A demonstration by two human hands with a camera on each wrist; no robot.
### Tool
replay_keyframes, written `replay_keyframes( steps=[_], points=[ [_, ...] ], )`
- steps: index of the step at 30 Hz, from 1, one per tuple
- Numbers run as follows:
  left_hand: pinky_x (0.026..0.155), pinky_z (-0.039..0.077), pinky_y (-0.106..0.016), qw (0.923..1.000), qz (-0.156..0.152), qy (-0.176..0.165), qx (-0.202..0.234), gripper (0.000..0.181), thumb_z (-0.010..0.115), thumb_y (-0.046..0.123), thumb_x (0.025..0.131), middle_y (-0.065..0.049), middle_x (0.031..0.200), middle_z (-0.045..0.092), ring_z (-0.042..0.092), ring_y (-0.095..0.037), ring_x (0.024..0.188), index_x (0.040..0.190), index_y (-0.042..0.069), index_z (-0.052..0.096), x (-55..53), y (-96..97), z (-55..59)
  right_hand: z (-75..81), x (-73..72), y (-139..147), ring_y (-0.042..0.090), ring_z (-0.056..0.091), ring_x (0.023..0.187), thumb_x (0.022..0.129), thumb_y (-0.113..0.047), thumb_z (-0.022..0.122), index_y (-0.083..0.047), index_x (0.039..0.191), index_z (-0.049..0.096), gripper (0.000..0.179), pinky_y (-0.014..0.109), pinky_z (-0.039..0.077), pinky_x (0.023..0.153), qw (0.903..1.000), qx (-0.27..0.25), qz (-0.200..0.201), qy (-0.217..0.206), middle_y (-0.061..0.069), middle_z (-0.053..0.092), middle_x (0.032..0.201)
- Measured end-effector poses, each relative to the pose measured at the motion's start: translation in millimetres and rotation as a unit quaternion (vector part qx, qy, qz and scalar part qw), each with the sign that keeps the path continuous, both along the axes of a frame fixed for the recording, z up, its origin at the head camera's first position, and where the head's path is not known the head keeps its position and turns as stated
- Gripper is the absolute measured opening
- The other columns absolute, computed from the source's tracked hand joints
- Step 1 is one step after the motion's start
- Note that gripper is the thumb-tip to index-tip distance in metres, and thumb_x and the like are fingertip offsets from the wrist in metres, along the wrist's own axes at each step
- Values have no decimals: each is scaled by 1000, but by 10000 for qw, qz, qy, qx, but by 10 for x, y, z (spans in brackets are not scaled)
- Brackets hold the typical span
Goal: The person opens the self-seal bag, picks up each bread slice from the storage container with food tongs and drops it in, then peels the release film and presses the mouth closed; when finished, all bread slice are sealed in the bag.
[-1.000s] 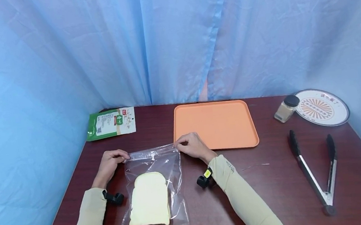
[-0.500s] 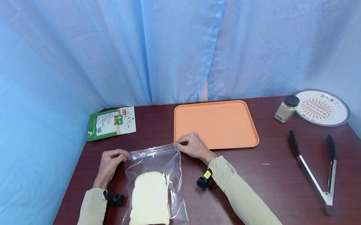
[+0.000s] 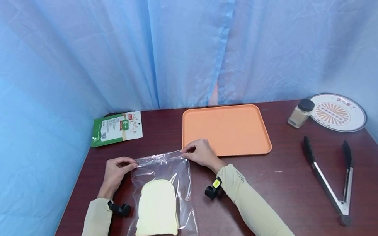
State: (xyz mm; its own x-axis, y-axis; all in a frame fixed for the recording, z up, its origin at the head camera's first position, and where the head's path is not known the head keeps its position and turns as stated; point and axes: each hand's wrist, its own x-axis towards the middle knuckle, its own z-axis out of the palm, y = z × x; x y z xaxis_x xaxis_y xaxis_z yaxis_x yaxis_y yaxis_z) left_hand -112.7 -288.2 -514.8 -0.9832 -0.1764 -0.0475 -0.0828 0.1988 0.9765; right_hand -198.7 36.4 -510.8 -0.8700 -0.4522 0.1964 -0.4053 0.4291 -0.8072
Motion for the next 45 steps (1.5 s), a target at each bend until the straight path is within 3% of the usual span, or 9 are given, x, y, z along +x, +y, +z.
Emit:
replay_keyframes(
  steps=[3,8,13,24,35,45],
  points=[
    [65,52,-18,9999,28,119,87,9,78,-5,81,7,76,72,62,-5,70,89,-6,74,1,-9,6,2,-13,0,8,68,74,78,-19,85,-13,83,81,8,21,52,72,9999,-61,45,-120,3,78,81],
    [64,57,-22,9988,-77,288,382,28,76,-7,83,2,78,74,68,-3,67,109,-10,67,19,0,31,15,-35,15,7,67,69,78,-11,85,-7,93,71,20,19,51,68,9984,-305,199,-428,8,76,78],
    [66,60,-25,9986,-176,-67,497,42,72,-8,86,11,75,73,72,-5,67,124,-11,53,13,0,61,33,-38,22,8,70,72,79,-7,84,-6,103,60,34,19,49,73,9961,-461,328,-671,9,76,78],
    [62,59,-25,9961,-166,-502,701,43,67,-10,89,9,72,70,71,-6,62,126,-11,46,-22,-9,65,25,-46,9,7,67,70,83,-7,80,-6,105,62,29,20,48,73,9972,-125,363,-646,7,75,77],
    [67,61,-27,9967,-236,-231,737,43,67,-12,88,9,76,72,72,-8,66,126,-12,47,3,-22,38,40,-43,-4,4,66,68,84,-6,79,-8,102,65,23,20,47,70,9969,56,332,-705,6,75,76],
    [66,59,-23,9956,-367,31,865,56,68,-11,87,9,86,73,72,-5,69,138,-7,45,14,-18,33,61,-38,-25,4,64,66,81,-4,80,-7,101,66,24,20,47,69,9965,-13,112,-830,5,74,72]
  ],
)
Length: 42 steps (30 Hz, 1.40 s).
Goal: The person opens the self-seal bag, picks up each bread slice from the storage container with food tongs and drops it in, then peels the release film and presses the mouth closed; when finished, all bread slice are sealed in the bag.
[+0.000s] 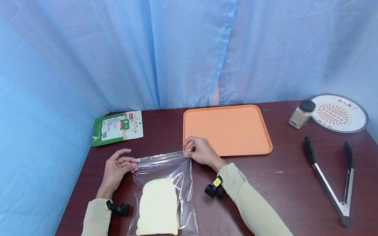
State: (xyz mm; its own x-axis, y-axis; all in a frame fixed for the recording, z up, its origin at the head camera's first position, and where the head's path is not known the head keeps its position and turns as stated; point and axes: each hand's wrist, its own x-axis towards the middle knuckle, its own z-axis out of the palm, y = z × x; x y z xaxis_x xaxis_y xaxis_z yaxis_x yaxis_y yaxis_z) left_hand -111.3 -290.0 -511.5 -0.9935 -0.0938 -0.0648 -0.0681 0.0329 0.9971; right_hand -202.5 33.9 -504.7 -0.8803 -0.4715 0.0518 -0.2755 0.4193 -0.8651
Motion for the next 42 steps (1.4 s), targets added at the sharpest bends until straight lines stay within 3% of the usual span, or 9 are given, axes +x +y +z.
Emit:
replay_keyframes(
  steps=[5,10,13,15,21,25,29,35,42],
  points=[
    [68,59,-21,9996,207,38,-211,58,68,-14,86,0,93,74,70,-3,71,139,-4,47,11,-16,7,24,-14,-9,3,65,66,81,-5,81,-6,103,64,28,19,48,71,9998,-57,105,-159,7,74,73],
    [70,58,-20,9979,383,-5,-524,57,69,-13,85,-15,99,73,71,-2,73,138,-2,49,10,-20,38,64,-77,17,4,65,68,80,-5,81,-2,106,63,32,21,50,72,9975,-99,613,-329,9,74,75],
    [69,58,-20,9973,424,-32,-598,57,70,-12,85,-11,92,73,71,-2,73,137,-3,50,11,-17,58,112,-118,27,5,65,70,79,-14,85,-4,106,64,36,22,51,74,9952,275,906,-244,6,73,75],
    [69,58,-20,9974,455,-35,-560,57,70,-13,84,-4,87,73,72,-2,72,137,-5,50,12,-16,64,170,-144,14,6,65,72,78,-24,86,-7,105,66,38,23,52,74,9919,740,1031,35,3,72,77],
    [70,59,-20,9980,541,-76,-317,57,71,-13,84,10,79,71,72,-2,72,136,-5,50,18,-18,54,444,-155,-315,17,68,94,81,-43,80,-9,116,68,50,35,53,88,9709,1779,1414,754,6,75,102],
    [69,59,-21,9982,577,-60,-163,57,70,-14,83,11,78,70,72,-2,71,136,-4,51,25,-25,45,574,-109,-760,22,68,106,84,-37,78,-8,128,64,55,39,52,96,9566,2011,1982,721,10,73,114],
    [68,59,-21,9982,601,-5,-40,56,70,-16,83,10,78,70,72,-3,72,135,-5,51,26,-20,27,580,-68,-1174,20,69,104,87,-30,76,-9,135,59,55,35,55,92,9498,2027,2359,335,9,73,114],
    [72,59,-20,9983,572,41,-82,54,69,-15,83,7,82,70,72,-3,74,133,-3,53,-1,31,15,499,-30,-1461,11,67,85,89,-17,73,-10,136,58,50,24,53,74,9496,1968,2439,-44,5,73,100],
    [72,59,-19,9982,529,254,-75,52,69,-15,84,8,81,70,72,-3,73,132,-3,54,-3,30,21,447,-18,-1579,10,65,78,86,-6,76,-9,133,57,51,21,49,68,9543,1601,2511,-240,5,71,94]
  ],
)
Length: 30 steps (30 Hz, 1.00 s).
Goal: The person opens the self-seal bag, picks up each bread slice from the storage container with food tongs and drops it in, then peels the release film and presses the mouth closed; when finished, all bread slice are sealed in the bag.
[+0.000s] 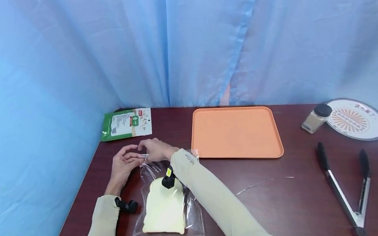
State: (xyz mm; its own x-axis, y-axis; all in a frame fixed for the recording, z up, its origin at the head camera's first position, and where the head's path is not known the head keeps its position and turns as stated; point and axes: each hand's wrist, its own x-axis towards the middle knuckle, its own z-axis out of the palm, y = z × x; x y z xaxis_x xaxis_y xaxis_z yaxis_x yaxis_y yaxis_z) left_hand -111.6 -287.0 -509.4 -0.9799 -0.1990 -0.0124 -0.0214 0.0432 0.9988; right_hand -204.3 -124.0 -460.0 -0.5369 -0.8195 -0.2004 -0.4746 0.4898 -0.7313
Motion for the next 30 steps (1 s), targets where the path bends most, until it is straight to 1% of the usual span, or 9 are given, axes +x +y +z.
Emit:
replay_keyframes(
  steps=[5,13,16,21,24,30],
  points=[
    [72,58,-19,10000,-12,-16,22,53,69,-14,85,9,81,70,72,-3,73,134,-6,51,-7,15,-13,-3,-29,75,11,65,79,87,-5,73,-8,137,53,54,23,51,69,9997,12,-99,-204,6,71,94],
    [70,59,-21,9999,72,-119,60,55,70,-14,84,1,84,71,72,-4,72,135,-6,51,-11,18,-2,-5,-88,270,14,67,82,89,-6,71,-5,142,47,58,26,53,72,9986,161,-173,-467,7,71,96],
    [70,59,-21,9999,81,-116,3,55,70,-13,84,-3,86,72,72,-3,72,135,-6,51,-9,20,1,-5,-106,347,13,67,83,88,-6,72,-5,142,47,59,26,53,73,9986,211,-195,-447,7,71,96],
    [69,59,-21,10000,66,-71,10,56,71,-13,84,-6,87,73,72,-3,71,135,-8,49,-4,19,3,-11,-134,488,12,66,76,89,-4,70,-3,141,47,58,24,52,71,9983,197,-256,-489,8,73,91],
    [68,59,-22,10000,51,-46,54,55,70,-13,84,-5,86,73,72,-4,71,135,-9,49,0,19,3,-4,-142,572,10,65,73,88,-2,69,-2,142,46,58,23,51,69,9980,156,-306,-538,8,74,88],
    [71,59,-21,10000,37,-52,45,55,70,-12,85,6,82,71,72,-2,72,135,-7,49,5,29,5,1,-142,735,11,64,74,88,-1,70,-1,143,45,60,23,50,69,9967,41,-396,-710,8,72,87]
  ],
)
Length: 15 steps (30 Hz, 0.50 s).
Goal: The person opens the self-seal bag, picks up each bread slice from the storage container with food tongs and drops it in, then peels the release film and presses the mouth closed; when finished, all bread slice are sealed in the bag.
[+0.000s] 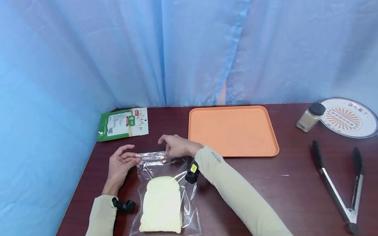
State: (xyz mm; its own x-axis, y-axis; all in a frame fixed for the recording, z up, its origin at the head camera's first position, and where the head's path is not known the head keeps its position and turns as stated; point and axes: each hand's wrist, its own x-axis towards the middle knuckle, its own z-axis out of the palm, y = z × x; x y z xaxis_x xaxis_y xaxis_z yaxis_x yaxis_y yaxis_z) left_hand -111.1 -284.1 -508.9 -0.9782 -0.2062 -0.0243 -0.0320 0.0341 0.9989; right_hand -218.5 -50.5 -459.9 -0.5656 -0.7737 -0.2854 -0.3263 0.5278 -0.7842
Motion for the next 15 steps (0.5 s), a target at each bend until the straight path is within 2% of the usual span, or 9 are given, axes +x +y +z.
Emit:
replay_keyframes(
  steps=[4,10,15],
  points=[
    [71,59,-21,10000,-19,-5,21,56,70,-12,85,7,82,71,72,-3,73,137,-8,48,-3,-1,-6,-6,-5,108,11,64,78,88,-2,71,-1,144,44,62,24,50,73,10000,-45,-3,-42,7,71,88],
    [69,59,-22,9999,-45,74,53,57,70,-12,85,-5,88,73,72,-4,73,137,-8,47,9,-5,-9,7,-27,273,11,65,81,90,-5,71,-2,146,41,64,25,51,77,9997,67,198,116,5,71,89],
    [69,59,-22,9999,-61,78,67,57,70,-13,85,2,84,72,72,-3,73,137,-8,47,17,3,8,8,-66,433,10,66,80,91,-4,68,1,147,38,63,24,51,75,9996,26,278,62,6,72,88]
  ],
)
